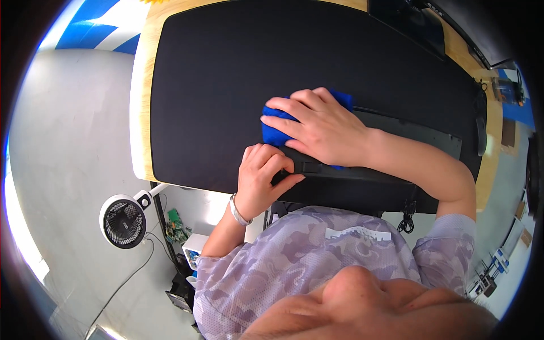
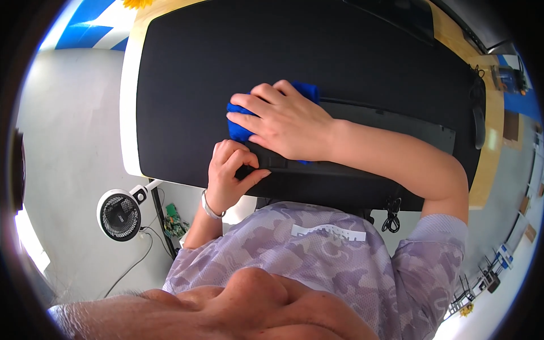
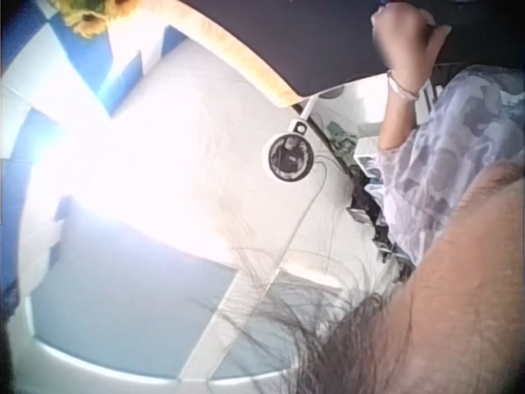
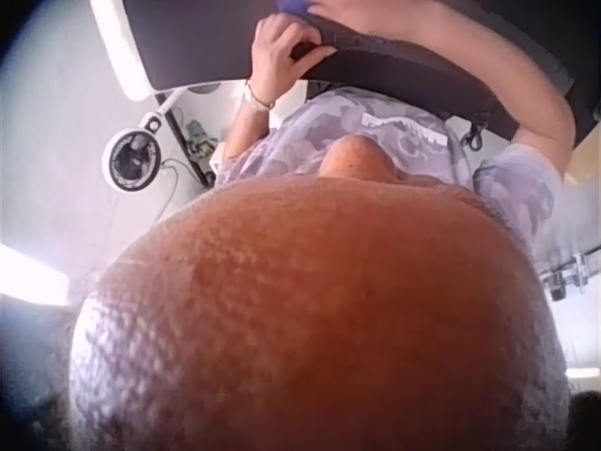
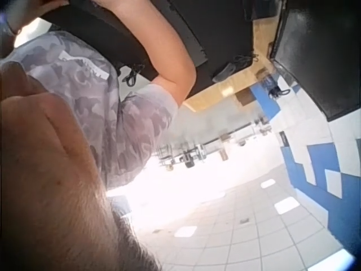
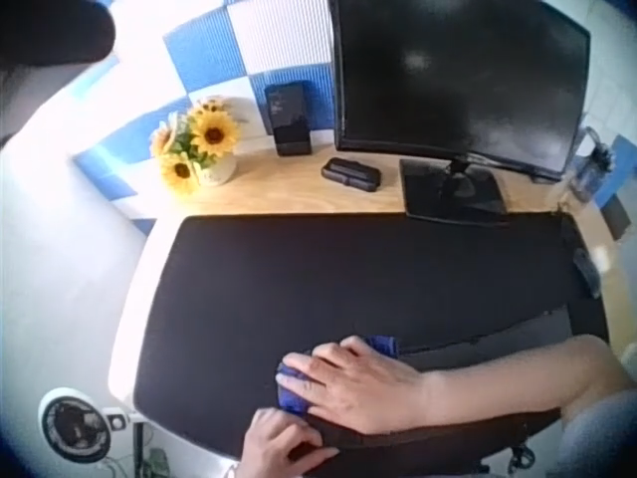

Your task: Cleaning a computer monitor, keyboard, and desk area with a blue cloth.

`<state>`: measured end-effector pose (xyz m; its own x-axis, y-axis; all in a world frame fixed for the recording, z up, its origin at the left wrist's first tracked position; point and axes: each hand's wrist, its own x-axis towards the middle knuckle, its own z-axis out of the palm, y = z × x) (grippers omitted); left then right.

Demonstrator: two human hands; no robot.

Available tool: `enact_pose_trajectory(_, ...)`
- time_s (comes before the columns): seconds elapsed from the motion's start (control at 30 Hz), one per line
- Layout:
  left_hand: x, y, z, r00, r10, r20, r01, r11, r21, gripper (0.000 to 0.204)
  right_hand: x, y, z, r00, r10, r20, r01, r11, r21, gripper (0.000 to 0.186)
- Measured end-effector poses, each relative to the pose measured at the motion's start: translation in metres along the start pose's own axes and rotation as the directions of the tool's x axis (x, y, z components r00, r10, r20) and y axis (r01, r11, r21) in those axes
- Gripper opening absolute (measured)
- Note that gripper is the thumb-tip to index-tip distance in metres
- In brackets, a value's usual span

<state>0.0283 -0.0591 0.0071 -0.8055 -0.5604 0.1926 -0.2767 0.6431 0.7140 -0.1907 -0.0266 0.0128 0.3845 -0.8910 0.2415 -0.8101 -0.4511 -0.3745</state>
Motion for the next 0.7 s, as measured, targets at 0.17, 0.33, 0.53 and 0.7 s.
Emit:
enact_pose_trajectory(0.17, 0.001, 0.004, -0.002, 0.999, -0.042, 0.013, 0.041, 0.998, 0.038, 0.039, 0.009, -0.001, 0.009, 0.998, 0.002, -0.058, -0.002, 1.0, -0.002, 0.048)
enact_pose_trajectory(0.33, 0.0, 0.009, 0.001, 0.997, -0.076, -0.018, 0.077, 0.99, 0.115, 0.044, 0.006, -0.003, 0.013, 0.994, 0.022, -0.111, -0.025, 0.999, -0.024, 0.052)
enact_pose_trajectory(0.53, -0.001, 0.015, 0.001, 0.991, -0.131, -0.014, 0.132, 0.983, 0.124, 0.042, -0.032, 0.007, -0.004, 0.993, 0.076, -0.09, -0.078, 0.997, -0.016, 0.058)
enact_pose_trajectory(0.7, -0.003, 0.018, 0.0, 0.988, -0.153, -0.026, 0.155, 0.981, 0.121, 0.04, -0.108, 0.027, -0.051, 0.96, 0.279, -0.023, -0.28, 0.957, -0.08, 0.064)
